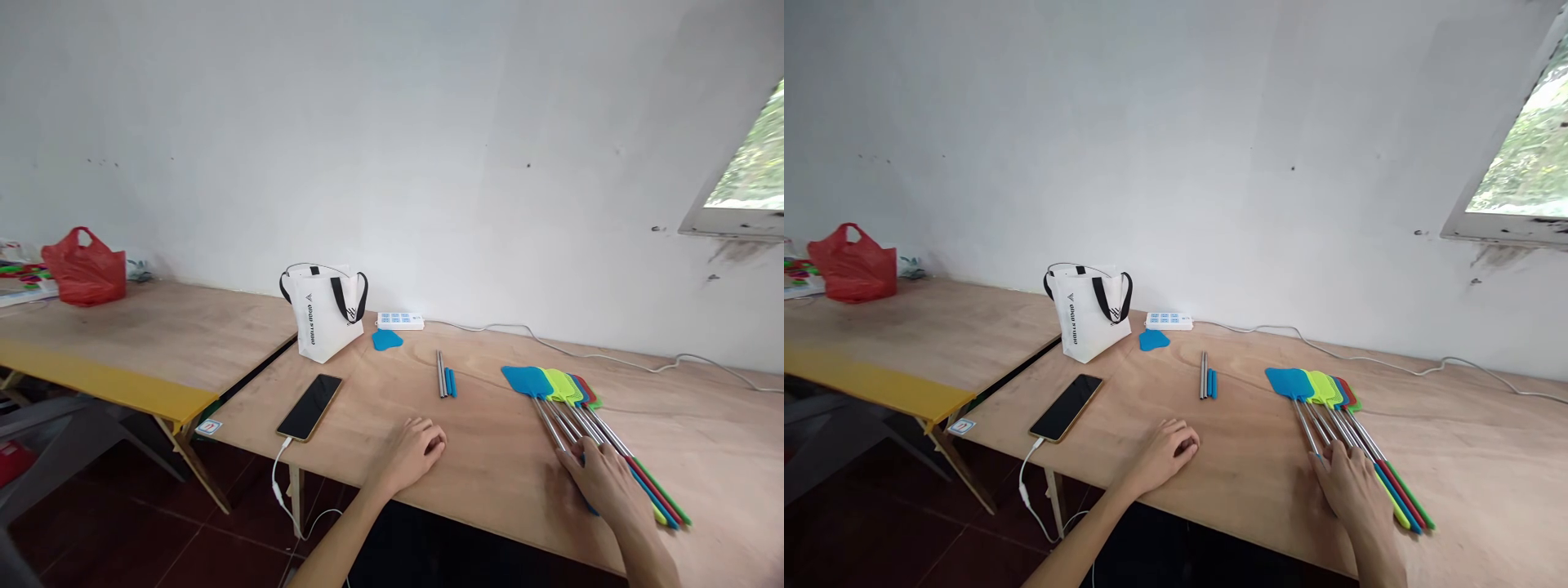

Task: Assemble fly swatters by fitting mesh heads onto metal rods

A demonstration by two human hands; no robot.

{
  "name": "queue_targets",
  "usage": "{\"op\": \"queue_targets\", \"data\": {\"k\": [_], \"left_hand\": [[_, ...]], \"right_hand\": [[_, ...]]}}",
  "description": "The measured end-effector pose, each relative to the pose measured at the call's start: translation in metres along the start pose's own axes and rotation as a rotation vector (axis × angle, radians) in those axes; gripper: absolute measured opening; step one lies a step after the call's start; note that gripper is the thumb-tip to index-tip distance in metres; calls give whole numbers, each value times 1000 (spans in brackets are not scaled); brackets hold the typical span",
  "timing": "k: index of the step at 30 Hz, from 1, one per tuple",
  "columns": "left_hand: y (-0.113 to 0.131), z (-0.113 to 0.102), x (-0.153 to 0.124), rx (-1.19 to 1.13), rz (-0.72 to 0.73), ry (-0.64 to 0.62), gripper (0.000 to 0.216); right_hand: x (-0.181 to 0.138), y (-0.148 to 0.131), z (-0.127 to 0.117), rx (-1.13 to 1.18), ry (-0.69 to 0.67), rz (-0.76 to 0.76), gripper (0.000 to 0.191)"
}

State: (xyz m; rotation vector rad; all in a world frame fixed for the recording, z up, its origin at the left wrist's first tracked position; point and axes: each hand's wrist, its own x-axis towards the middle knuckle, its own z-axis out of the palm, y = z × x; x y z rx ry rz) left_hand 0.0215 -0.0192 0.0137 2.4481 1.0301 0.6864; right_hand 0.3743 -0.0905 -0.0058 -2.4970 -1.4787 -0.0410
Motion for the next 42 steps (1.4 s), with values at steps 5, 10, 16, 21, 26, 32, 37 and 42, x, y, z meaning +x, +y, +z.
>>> {"op": "queue_targets", "data": {"k": [5,10,16,21,26,32,37,42], "left_hand": [[0,0,0,2,0,0,12],[0,0,-1,-2,0,-3,14],[0,0,-2,-22,-4,9,13],[-1,1,-2,-16,0,14,14],[-8,4,0,-38,0,2,9],[-41,-10,30,192,9,-77,14],[-92,-32,67,441,-179,77,26],[-133,-41,92,498,-395,171,42]], "right_hand": [[-9,-36,5,95,63,-204,33],[-25,-80,28,92,95,-471,30],[-40,-102,43,-36,277,-594,35],[-42,-103,43,-98,290,-604,33],[-44,-102,43,-76,311,-607,34],[-47,-103,40,-34,303,-590,32],[-46,-103,41,8,335,-594,31],[-45,-103,42,31,352,-608,31]]}}
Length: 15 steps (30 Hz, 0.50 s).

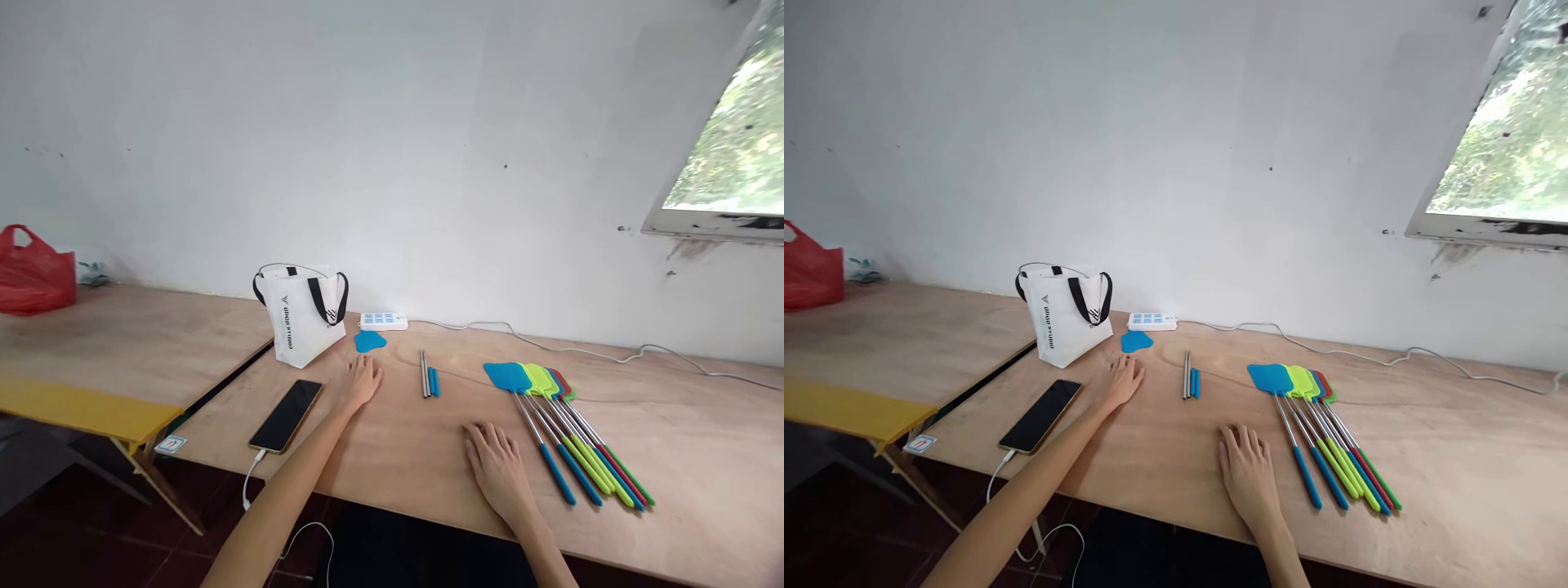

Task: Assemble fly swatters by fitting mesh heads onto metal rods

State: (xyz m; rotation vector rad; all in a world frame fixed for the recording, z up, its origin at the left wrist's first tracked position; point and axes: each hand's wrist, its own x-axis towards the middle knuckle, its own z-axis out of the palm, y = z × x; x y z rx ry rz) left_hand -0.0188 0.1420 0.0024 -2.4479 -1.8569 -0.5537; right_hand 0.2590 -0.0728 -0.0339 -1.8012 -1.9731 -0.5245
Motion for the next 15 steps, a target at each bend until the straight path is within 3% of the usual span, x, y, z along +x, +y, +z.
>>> {"op": "queue_targets", "data": {"k": [7,15], "left_hand": [[-13,19,26,37,-172,-64,69],[-18,23,30,52,-170,-86,66]], "right_hand": [[-2,0,2,0,-10,17,33],[-1,0,4,-8,-11,16,33]]}}
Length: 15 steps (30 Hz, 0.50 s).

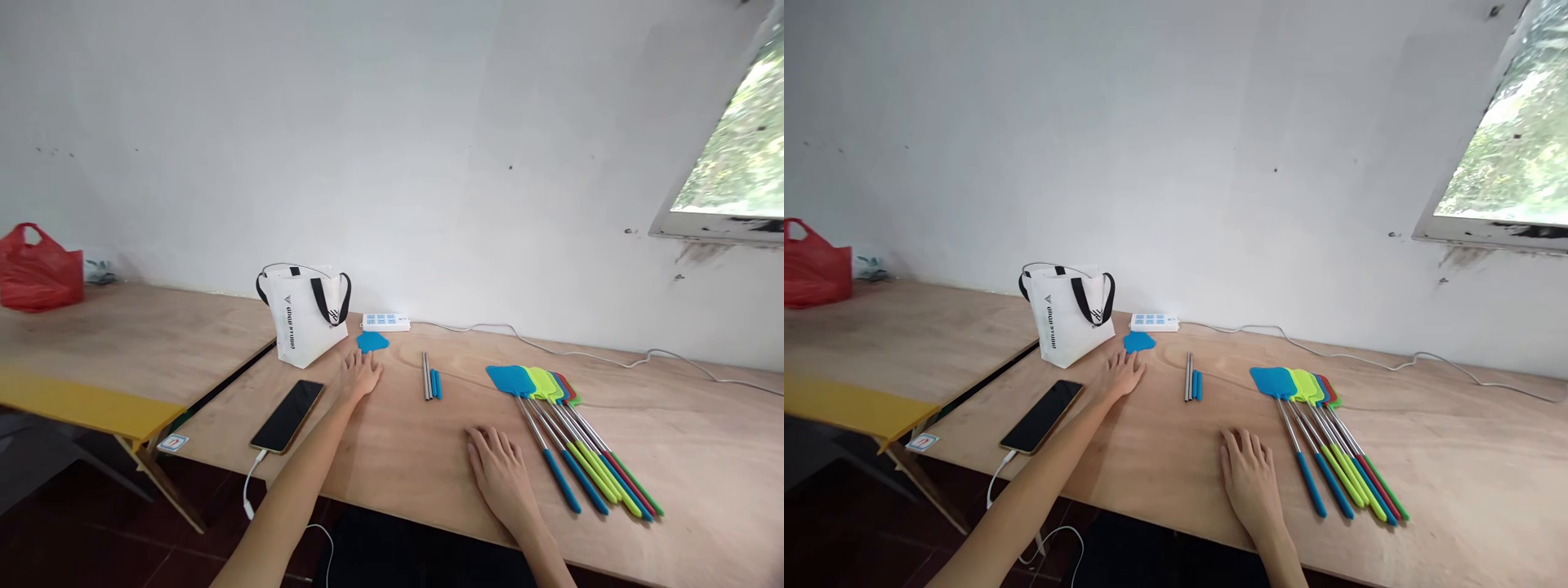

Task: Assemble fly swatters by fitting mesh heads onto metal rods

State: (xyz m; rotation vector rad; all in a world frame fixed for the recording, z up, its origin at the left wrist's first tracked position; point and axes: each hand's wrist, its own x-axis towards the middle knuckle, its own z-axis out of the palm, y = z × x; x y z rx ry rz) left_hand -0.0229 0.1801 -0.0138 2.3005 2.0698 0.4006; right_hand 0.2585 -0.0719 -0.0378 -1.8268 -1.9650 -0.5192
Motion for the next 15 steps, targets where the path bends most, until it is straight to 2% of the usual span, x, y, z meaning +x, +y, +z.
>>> {"op": "queue_targets", "data": {"k": [10,15], "left_hand": [[1,-4,-7,11,41,64,52],[2,-3,-6,15,18,75,54]], "right_hand": [[-1,0,0,-2,12,-13,33],[-2,1,1,-2,19,-17,34]]}}
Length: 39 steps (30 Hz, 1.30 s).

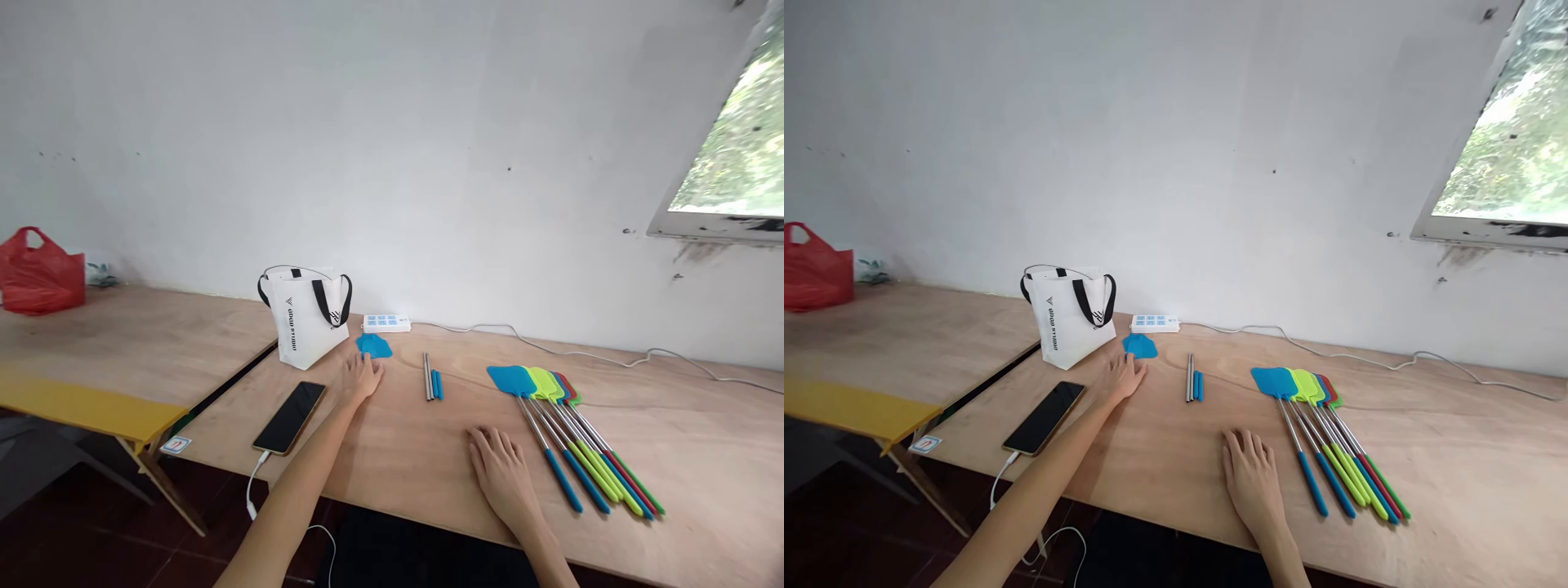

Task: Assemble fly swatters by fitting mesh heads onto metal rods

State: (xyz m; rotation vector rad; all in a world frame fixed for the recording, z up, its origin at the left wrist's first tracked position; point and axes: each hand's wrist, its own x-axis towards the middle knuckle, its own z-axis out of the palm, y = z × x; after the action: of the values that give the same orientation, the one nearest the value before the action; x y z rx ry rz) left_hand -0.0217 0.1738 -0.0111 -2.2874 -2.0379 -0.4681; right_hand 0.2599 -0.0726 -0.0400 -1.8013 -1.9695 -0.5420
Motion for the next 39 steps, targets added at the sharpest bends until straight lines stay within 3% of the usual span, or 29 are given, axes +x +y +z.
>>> {"op": "queue_targets", "data": {"k": [8,19,25,31,39], "left_hand": [[-5,0,10,-4,-23,-82,76],[-6,-3,19,-1,35,-158,73],[-6,-8,14,-6,57,-137,69],[2,-16,-14,-5,126,-81,61],[0,-29,-85,-14,267,-13,53]], "right_hand": [[2,-1,-2,11,0,8,32],[4,-2,-5,30,-6,13,34],[3,-3,-6,25,-9,17,33],[2,-2,-3,16,-3,17,33],[1,-1,0,5,18,1,32]]}}
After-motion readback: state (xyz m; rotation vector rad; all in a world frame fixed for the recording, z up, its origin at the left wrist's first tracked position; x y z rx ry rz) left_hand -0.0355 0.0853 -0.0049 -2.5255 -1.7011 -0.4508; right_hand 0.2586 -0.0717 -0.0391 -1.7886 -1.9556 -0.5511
